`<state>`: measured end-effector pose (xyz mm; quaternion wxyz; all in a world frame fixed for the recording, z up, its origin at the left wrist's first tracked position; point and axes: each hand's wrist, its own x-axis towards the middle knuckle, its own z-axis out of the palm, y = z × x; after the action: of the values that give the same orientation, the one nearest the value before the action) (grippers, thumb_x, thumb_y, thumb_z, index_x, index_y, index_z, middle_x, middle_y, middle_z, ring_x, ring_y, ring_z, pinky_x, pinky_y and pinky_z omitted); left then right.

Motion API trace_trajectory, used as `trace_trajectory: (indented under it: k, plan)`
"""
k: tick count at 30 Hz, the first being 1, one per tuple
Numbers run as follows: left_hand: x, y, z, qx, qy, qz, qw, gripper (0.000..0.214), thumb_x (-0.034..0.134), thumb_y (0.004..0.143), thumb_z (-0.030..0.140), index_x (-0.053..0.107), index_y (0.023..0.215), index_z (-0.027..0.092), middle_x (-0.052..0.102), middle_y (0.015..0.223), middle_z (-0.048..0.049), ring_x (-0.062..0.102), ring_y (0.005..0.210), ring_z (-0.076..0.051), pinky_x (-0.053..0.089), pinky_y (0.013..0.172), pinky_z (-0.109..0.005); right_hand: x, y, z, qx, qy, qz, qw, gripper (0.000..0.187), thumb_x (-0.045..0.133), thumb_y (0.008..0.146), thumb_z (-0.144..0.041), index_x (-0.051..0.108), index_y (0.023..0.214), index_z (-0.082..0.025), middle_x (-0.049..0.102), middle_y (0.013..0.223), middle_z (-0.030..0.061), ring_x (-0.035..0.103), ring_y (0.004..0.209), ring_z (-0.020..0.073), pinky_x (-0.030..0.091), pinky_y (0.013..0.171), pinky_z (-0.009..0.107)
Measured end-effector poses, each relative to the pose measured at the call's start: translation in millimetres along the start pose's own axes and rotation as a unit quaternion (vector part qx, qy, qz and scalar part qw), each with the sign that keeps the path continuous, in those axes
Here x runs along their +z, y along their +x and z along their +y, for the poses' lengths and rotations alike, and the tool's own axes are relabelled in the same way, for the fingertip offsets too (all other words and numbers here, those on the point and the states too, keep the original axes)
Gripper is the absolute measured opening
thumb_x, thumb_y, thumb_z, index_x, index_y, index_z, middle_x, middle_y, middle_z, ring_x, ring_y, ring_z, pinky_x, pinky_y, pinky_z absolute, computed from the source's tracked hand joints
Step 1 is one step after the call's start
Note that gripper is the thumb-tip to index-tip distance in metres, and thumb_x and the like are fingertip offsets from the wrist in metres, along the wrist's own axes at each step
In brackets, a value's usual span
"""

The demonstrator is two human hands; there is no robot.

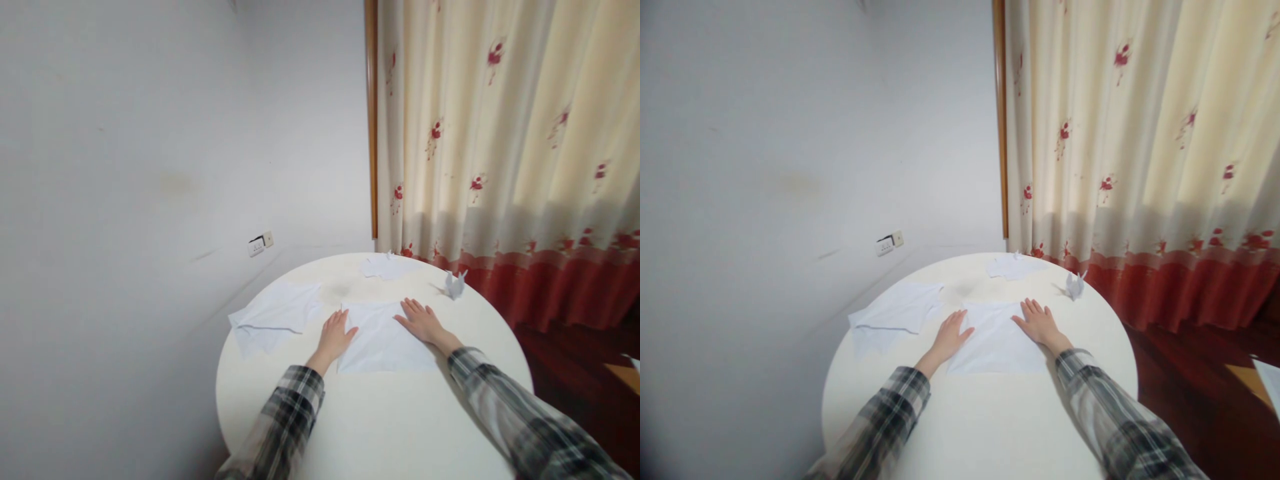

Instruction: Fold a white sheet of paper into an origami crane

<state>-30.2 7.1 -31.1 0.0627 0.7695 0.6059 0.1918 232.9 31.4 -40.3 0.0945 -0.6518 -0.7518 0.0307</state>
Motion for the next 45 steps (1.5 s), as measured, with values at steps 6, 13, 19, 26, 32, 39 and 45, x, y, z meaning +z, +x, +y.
trace_trajectory:
  k: [6, 13, 19, 26, 32, 39, 45]
  plan:
    - [-0.1, 5.3, -4.1, 0.028, -0.126, 0.026, 0.991, 0.064, 0.056, 0.073, 0.024, 0.036, 0.131, 0.009, 0.039, 0.135, -0.0146, 0.033, 0.126, -0.023, 0.022, 0.106, -0.034, 4.0, 2.2, 2.3, 0.0, -0.002, 0.003, 1.0, 0.07, 0.018, 0.084, -0.06, 0.025, 0.137, -0.016, 0.02, 0.145, 0.0066, 0.015, 0.133, 0.0233, 0.014, 0.105, 0.049]
    - [4.2, 10.9, -7.3, 0.031, -0.324, 0.063, 0.943, 0.056, 0.06, 0.061, 0.005, 0.055, 0.115, 0.018, 0.047, 0.13, -0.0076, 0.041, 0.121, -0.021, 0.028, 0.104, -0.035, 3.9, 1.8, 3.0, -0.001, 0.001, 0.002, 1.0, 0.069, 0.019, 0.084, -0.06, 0.026, 0.137, -0.016, 0.02, 0.145, 0.007, 0.016, 0.133, 0.0235, 0.014, 0.105, 0.048]
    - [2.6, 9.5, -6.2, 0.013, -0.341, 0.025, 0.94, 0.051, 0.058, 0.064, 0.005, 0.056, 0.114, 0.014, 0.053, 0.124, -0.01, 0.048, 0.115, -0.021, 0.031, 0.102, -0.034, 3.4, 1.7, 2.5, -0.006, -0.001, 0.002, 1.0, 0.067, 0.02, 0.084, -0.06, 0.027, 0.137, -0.018, 0.02, 0.145, 0.0079, 0.016, 0.133, 0.0244, 0.015, 0.104, 0.049]
    - [3.3, 9.1, -2.7, -0.008, -0.281, 0.063, 0.957, 0.048, 0.056, 0.068, 0.008, 0.054, 0.116, 0.008, 0.046, 0.13, -0.015, 0.041, 0.122, -0.022, 0.026, 0.106, -0.033, 0.6, 0.9, 1.3, -0.006, 0.006, 0.008, 1.0, 0.068, 0.02, 0.084, -0.06, 0.027, 0.136, -0.017, 0.022, 0.144, 0.0068, 0.017, 0.133, 0.0228, 0.015, 0.105, 0.047]
    - [-14.1, 16.5, -18.8, -0.073, -0.26, 0.242, 0.932, 0.049, 0.047, 0.078, 0.017, 0.042, 0.126, 0.011, 0.04, 0.135, -0.0126, 0.034, 0.127, -0.021, 0.023, 0.108, -0.035, 6.0, 0.7, 10.1, 0.0, 0.014, 0.017, 1.0, 0.061, 0.019, 0.087, -0.055, 0.028, 0.136, -0.02, 0.027, 0.143, 0.006, 0.021, 0.132, 0.0218, 0.019, 0.104, 0.046]
    - [-40.6, 11.1, -72.9, -0.25, -0.12, 0.459, 0.844, 0.053, 0.035, 0.084, 0.023, 0.027, 0.134, 0.009, 0.037, 0.136, -0.0161, 0.023, 0.131, -0.023, 0.024, 0.107, -0.039, 13.4, -1.0, 27.1, -0.006, 0.017, 0.028, 0.999, 0.06, 0.022, 0.086, -0.055, 0.031, 0.134, -0.02, 0.029, 0.142, 0.0061, 0.022, 0.131, 0.022, 0.019, 0.104, 0.046]
    - [-38.9, -4.4, -96.2, -0.318, -0.063, 0.445, 0.835, 0.059, 0.044, 0.076, 0.014, 0.027, 0.132, 0.001, 0.029, 0.136, -0.0268, 0.023, 0.13, -0.031, 0.027, 0.103, -0.044, 12.1, -3.4, 35.7, -0.008, 0.018, 0.029, 0.999, 0.06, 0.022, 0.086, -0.055, 0.032, 0.134, -0.019, 0.029, 0.142, 0.0059, 0.022, 0.131, 0.0222, 0.02, 0.104, 0.046]
